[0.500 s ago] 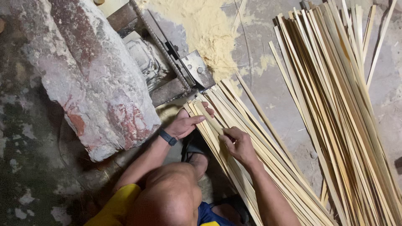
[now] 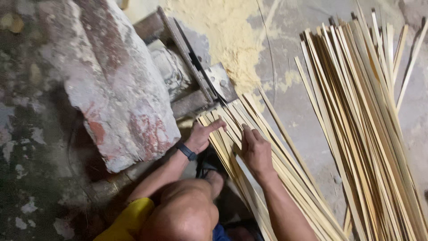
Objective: The person feeds thin wooden strips into a rotating cutting machine to trim their ends. They handle the strips one at a time, aligning them against the blade and pushing them through, then stacking the finished pieces on the floor.
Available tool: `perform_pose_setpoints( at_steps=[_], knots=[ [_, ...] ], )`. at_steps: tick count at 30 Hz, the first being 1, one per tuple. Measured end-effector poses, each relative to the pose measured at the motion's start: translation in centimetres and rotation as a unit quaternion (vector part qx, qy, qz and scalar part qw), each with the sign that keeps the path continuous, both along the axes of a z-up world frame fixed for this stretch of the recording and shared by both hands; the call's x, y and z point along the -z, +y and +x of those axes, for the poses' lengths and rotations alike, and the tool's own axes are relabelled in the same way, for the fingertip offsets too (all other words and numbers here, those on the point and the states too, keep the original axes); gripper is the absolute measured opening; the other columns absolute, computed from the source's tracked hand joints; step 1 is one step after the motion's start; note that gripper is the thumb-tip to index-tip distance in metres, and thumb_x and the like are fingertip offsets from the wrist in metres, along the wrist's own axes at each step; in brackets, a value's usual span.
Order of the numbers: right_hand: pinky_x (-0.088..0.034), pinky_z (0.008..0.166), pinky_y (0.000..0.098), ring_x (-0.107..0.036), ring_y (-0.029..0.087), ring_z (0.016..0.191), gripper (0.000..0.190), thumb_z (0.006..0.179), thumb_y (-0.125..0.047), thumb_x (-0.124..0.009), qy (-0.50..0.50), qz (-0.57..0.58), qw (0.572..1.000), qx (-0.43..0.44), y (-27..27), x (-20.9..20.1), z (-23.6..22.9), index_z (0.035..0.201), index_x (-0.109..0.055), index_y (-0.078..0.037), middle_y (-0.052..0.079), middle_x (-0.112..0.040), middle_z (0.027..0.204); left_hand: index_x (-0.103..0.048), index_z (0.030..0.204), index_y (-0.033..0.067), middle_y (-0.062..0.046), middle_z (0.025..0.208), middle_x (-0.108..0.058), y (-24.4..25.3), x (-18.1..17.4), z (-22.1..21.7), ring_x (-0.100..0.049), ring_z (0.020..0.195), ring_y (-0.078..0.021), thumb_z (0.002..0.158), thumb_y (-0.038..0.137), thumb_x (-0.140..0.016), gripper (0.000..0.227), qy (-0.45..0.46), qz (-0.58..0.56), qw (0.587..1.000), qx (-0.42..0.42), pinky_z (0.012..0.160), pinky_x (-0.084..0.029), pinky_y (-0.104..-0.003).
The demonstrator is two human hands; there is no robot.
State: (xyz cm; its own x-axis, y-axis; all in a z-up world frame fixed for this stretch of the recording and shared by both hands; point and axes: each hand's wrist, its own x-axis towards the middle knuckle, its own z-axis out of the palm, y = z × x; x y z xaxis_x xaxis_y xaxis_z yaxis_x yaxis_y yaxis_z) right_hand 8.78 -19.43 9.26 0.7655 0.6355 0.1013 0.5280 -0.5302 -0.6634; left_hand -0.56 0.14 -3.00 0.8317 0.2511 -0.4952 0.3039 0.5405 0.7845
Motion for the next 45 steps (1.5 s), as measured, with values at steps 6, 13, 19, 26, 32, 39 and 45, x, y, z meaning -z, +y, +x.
perform_pose_setpoints(
  at_steps=[6, 13, 19, 26, 32, 39, 45],
  knots=[
    [-0.05, 0.054, 0.051, -0.065, 0.042, 0.066, 0.024, 0.091, -0.006, -0.066, -0.019, 0.013, 1.0, 0.018, 4.4, -1.0, 0.0, 0.116, -0.068, -0.007, 0.019, -0.066, 0.081, -0.069, 0.112, 0.0063, -0.008, 0.098, -0.073, -0.2, -0.6, 0.5, -0.067, 0.098, -0.0202, 0.091, 0.005, -0.069, 0.022, -0.071, -0.166, 0.98, -0.08, 0.092, -0.052, -0.034],
    [-0.052, 0.058, 0.0512, -0.066, 0.043, 0.069, 0.036, 0.083, -0.006, -0.066, 0.003, 0.005, 1.0, -0.007, 4.8, -1.5, 0.6, 0.119, -0.067, -0.005, 0.021, -0.067, 0.086, -0.071, 0.116, -0.0019, -0.013, 0.114, -0.074, -0.6, -0.9, 0.7, -0.069, 0.105, -0.0221, 0.087, 0.001, -0.075, 0.03, -0.047, -0.117, 0.99, -0.066, 0.1, -0.052, -0.039],
    [-0.057, 0.064, 0.0461, -0.07, 0.034, 0.072, 0.03, 0.085, -0.018, -0.064, -0.157, -0.002, 0.988, 0.006, -0.9, -2.2, -1.3, 0.11, -0.072, -0.004, 0.016, -0.071, 0.089, -0.072, 0.112, -0.0079, -0.018, 0.119, -0.077, 0.2, -3.4, 0.4, -0.071, 0.116, -0.0172, 0.083, 0.008, -0.085, 0.036, 0.046, -0.059, 0.996, -0.042, 0.11, -0.045, -0.035],
    [-0.059, 0.047, 0.0374, -0.071, 0.023, 0.054, 0.026, 0.093, -0.008, -0.066, 0.065, 0.003, 0.998, 0.01, -0.9, 1.2, -1.7, 0.118, -0.073, -0.008, 0.009, -0.073, 0.08, -0.07, 0.112, -0.0021, -0.015, 0.104, -0.073, -0.5, -6.6, 1.1, -0.071, 0.095, -0.0235, 0.088, 0.011, -0.08, 0.029, -0.026, -0.136, 0.988, -0.06, 0.086, -0.06, -0.041],
    [-0.054, 0.06, 0.0462, -0.068, 0.035, 0.069, 0.046, 0.079, 0.001, -0.067, -0.039, 0.048, 0.998, -0.007, 2.9, -1.2, -0.2, 0.125, -0.07, -0.005, 0.015, -0.068, 0.086, -0.067, 0.119, 0.0038, -0.008, 0.107, -0.075, 0.3, -5.7, 0.6, -0.072, 0.1, -0.0175, 0.083, -0.001, -0.068, 0.036, -0.057, -0.144, 0.987, -0.037, 0.09, -0.06, -0.033],
    [-0.057, 0.059, 0.0446, -0.07, 0.031, 0.067, 0.041, 0.085, -0.01, -0.068, 0.002, -0.001, 1.0, -0.009, 3.2, -2.2, 0.3, 0.126, -0.069, -0.01, 0.012, -0.07, 0.09, -0.074, 0.113, -0.0097, -0.013, 0.108, -0.079, -0.1, -4.1, 0.9, -0.074, 0.1, -0.0187, 0.09, 0.0, -0.076, 0.025, -0.003, -0.069, 0.997, -0.034, 0.094, -0.059, -0.03],
    [-0.057, 0.061, 0.0441, -0.069, 0.031, 0.073, 0.041, 0.082, -0.021, -0.071, -0.172, 0.015, 0.985, -0.014, -2.2, -2.7, -1.5, 0.121, -0.067, -0.007, 0.014, -0.069, 0.093, -0.074, 0.099, -0.0073, -0.016, 0.095, -0.078, -0.4, -6.9, 1.0, -0.075, 0.08, -0.0237, 0.081, 0.003, -0.081, 0.022, 0.049, -0.136, 0.987, -0.074, 0.076, -0.065, -0.039]
  ],
)
